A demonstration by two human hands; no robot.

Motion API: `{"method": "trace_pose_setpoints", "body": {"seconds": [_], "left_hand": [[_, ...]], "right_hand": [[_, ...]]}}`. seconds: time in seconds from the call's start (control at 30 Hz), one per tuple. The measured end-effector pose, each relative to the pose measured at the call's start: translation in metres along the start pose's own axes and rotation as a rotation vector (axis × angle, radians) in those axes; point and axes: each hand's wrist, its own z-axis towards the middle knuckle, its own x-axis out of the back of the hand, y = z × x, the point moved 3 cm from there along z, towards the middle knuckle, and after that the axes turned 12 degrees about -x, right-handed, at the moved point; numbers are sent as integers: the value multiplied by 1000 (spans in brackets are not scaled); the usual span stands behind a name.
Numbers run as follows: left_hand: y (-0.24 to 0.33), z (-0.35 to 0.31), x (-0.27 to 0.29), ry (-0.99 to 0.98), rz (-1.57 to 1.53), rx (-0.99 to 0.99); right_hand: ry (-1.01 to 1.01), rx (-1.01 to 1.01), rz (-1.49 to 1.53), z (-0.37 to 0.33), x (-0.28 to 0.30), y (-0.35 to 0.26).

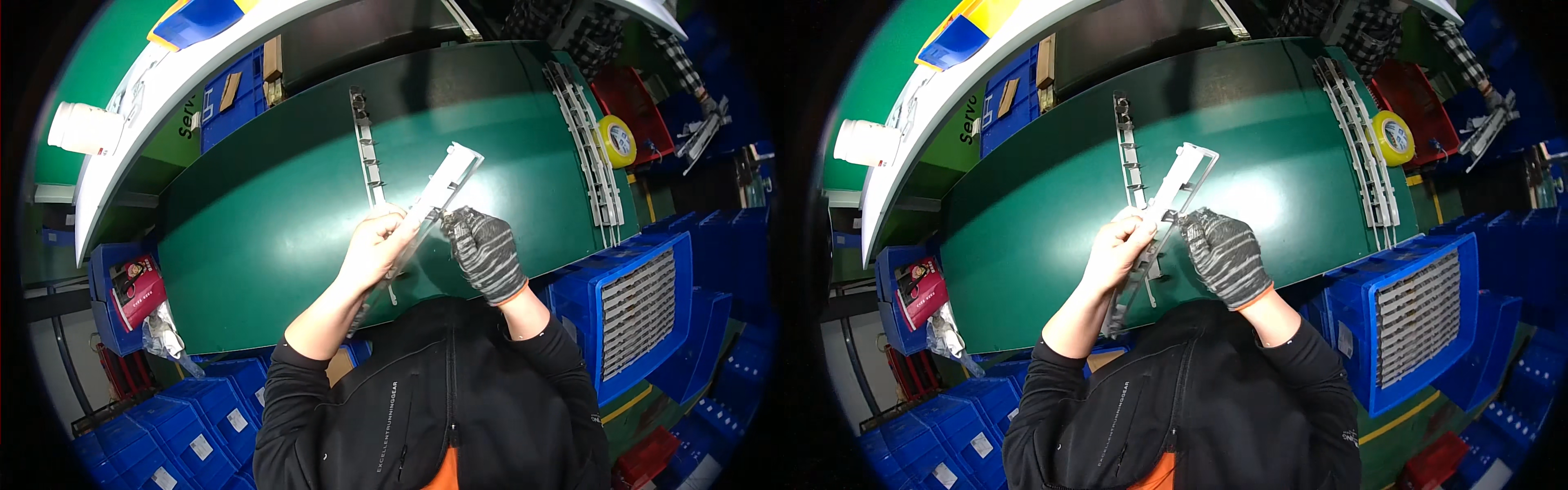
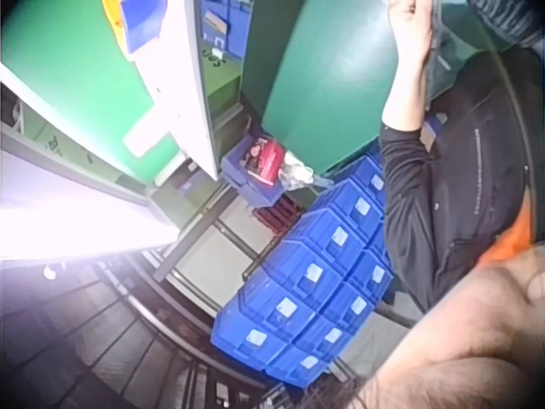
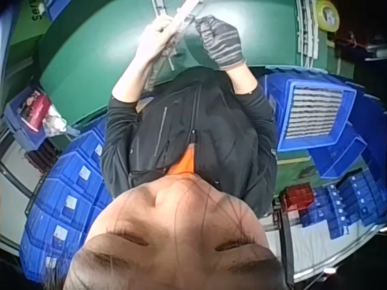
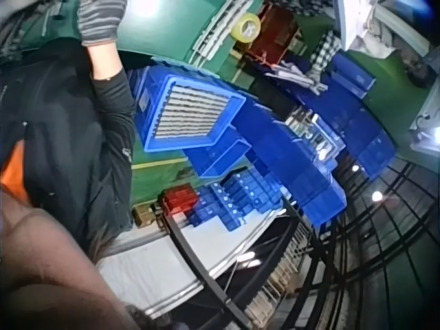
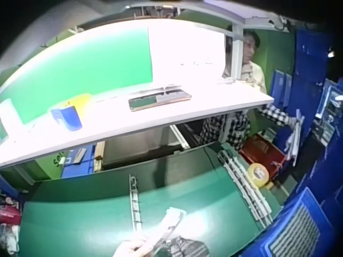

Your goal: The person trims molded plastic parts with a small blade, fits the pieces together by hand, and stacks them into a plastic crate.

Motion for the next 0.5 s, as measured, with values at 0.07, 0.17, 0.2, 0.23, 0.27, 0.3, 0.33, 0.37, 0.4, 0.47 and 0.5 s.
{"method": "trace_pose_setpoints", "body": {"seconds": [0.07,0.17,0.2,0.23,0.27,0.3,0.33,0.37,0.4,0.47,0.5], "left_hand": [[-8,-1,2,0,154,-142],[-22,-4,2,-18,180,-13],[-21,-3,2,-19,180,-17],[-22,-5,3,1,34,46],[-22,-5,3,23,-112,111],[-19,-6,3,30,-111,113],[-17,-5,-1,-36,-181,191],[-13,-4,-5,-101,-251,270],[-8,0,-7,-96,-250,279],[-1,1,-11,-143,-267,375],[1,1,-10,-166,-305,325]], "right_hand": [[-498,-76,586,-2,-1,4],[-712,-425,1005,0,9,12],[-749,-787,1234,1,11,17],[-420,-709,1204,0,1,26],[-420,-707,1204,-1,-4,23],[-314,-756,1185,-3,-5,21],[-209,-803,1164,-4,-7,20],[-214,-769,1128,-6,-19,24],[-199,-717,1095,-6,-25,21],[-197,-789,1119,0,-18,12],[-167,-727,1172,5,-10,12]]}}
